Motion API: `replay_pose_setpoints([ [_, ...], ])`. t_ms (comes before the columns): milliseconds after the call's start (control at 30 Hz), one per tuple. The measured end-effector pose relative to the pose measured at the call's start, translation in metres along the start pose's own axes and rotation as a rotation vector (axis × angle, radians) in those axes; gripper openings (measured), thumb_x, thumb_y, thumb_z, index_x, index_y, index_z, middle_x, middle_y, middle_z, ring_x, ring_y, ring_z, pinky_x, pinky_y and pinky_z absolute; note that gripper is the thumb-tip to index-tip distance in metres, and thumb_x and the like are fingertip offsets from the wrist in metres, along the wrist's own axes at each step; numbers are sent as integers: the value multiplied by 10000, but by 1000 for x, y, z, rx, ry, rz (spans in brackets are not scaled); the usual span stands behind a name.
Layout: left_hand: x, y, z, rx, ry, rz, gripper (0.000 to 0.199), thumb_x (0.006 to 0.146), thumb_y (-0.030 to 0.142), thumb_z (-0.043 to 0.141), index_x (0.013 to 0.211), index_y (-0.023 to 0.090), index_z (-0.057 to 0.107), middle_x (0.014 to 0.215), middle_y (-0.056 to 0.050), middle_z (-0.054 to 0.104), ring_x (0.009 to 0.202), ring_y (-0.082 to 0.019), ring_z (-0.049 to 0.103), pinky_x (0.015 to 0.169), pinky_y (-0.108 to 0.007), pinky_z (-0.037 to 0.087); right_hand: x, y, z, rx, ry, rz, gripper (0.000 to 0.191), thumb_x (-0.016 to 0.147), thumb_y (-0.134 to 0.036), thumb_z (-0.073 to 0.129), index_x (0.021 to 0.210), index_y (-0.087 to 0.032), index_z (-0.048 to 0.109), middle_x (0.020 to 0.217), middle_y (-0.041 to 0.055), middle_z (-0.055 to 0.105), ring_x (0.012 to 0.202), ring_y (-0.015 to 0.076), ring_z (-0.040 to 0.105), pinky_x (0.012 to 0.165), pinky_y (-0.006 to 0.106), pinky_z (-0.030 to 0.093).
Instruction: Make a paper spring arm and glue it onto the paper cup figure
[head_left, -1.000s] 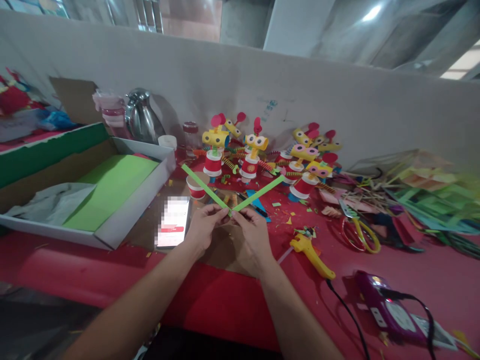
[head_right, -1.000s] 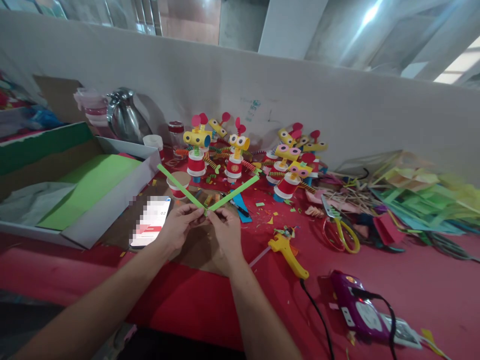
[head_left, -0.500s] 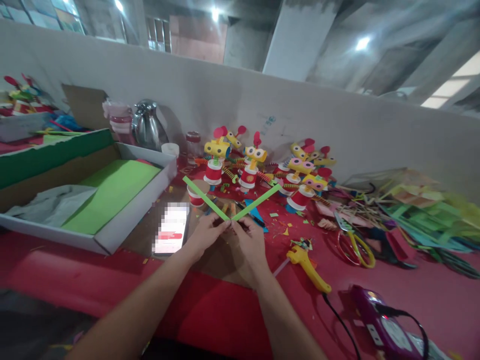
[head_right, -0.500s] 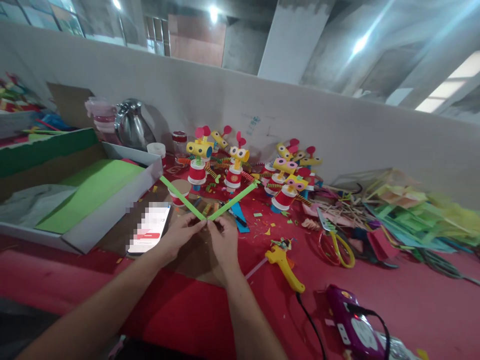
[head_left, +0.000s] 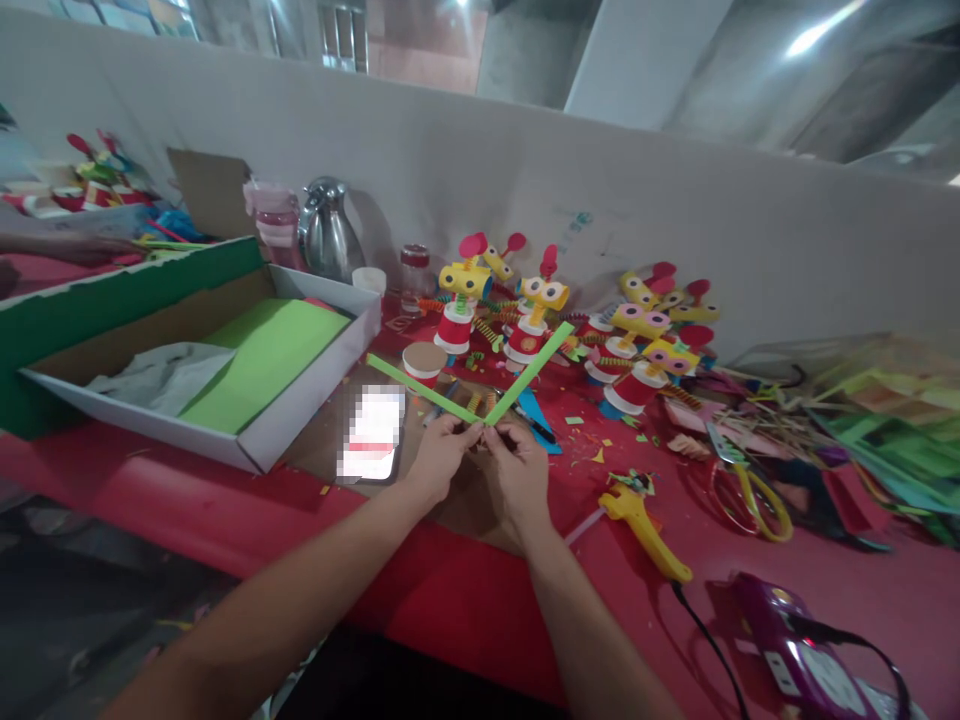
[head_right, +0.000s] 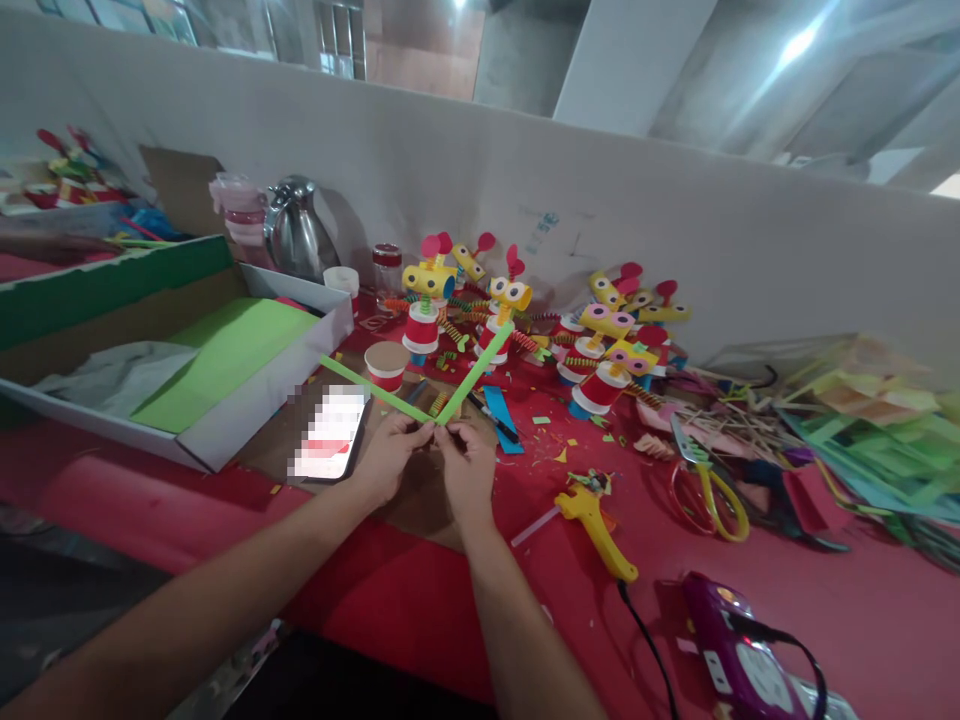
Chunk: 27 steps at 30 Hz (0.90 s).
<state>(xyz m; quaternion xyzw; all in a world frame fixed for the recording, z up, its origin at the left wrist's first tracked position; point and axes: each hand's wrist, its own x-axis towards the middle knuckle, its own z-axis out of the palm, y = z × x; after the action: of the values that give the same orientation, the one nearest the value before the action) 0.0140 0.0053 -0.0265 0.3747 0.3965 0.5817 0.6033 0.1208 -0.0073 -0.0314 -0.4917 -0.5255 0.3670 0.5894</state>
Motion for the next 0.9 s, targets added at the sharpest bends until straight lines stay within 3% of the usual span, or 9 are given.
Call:
replay_pose_setpoints([
  [167,2,-9,0,-45,11,-8,301,611,387,781,603,143,605,575,16,550,583,-110,478,601,-255,378,0,8,1,71,27,42,222,772,-406,676,747,-186,681,712,-5,658,681,150,566,671,272,452],
  [367,4,-1,0,150,10,94,232,698,356,705,647,139,643,589,5,573,575,-119,484,582,-257,367,0,8,4,202,-8,15,188,789,-383,680,865,-211,695,809,-1,681,757,157,596,736,284,473],
  [533,4,1,-2,240,9,134,247,720,352,667,594,145,621,558,8,552,561,-118,463,576,-261,351,3,6,-1,97,-16,-20,232,818,-411,632,810,-190,701,742,3,654,700,157,573,685,281,459],
  [700,1,-5,-1,274,3,146,266,685,347,696,534,159,585,536,10,545,560,-127,470,583,-268,359,4,0,-8,-133,77,-137,202,799,-358,631,714,-182,685,710,13,646,686,164,560,678,288,444],
  [900,-3,-1,2,280,-10,164,264,718,376,680,591,150,627,575,-9,579,582,-137,500,589,-271,384,5,-2,-8,-74,48,-77,213,820,-360,607,720,-186,679,669,-4,637,638,150,553,624,269,425],
])
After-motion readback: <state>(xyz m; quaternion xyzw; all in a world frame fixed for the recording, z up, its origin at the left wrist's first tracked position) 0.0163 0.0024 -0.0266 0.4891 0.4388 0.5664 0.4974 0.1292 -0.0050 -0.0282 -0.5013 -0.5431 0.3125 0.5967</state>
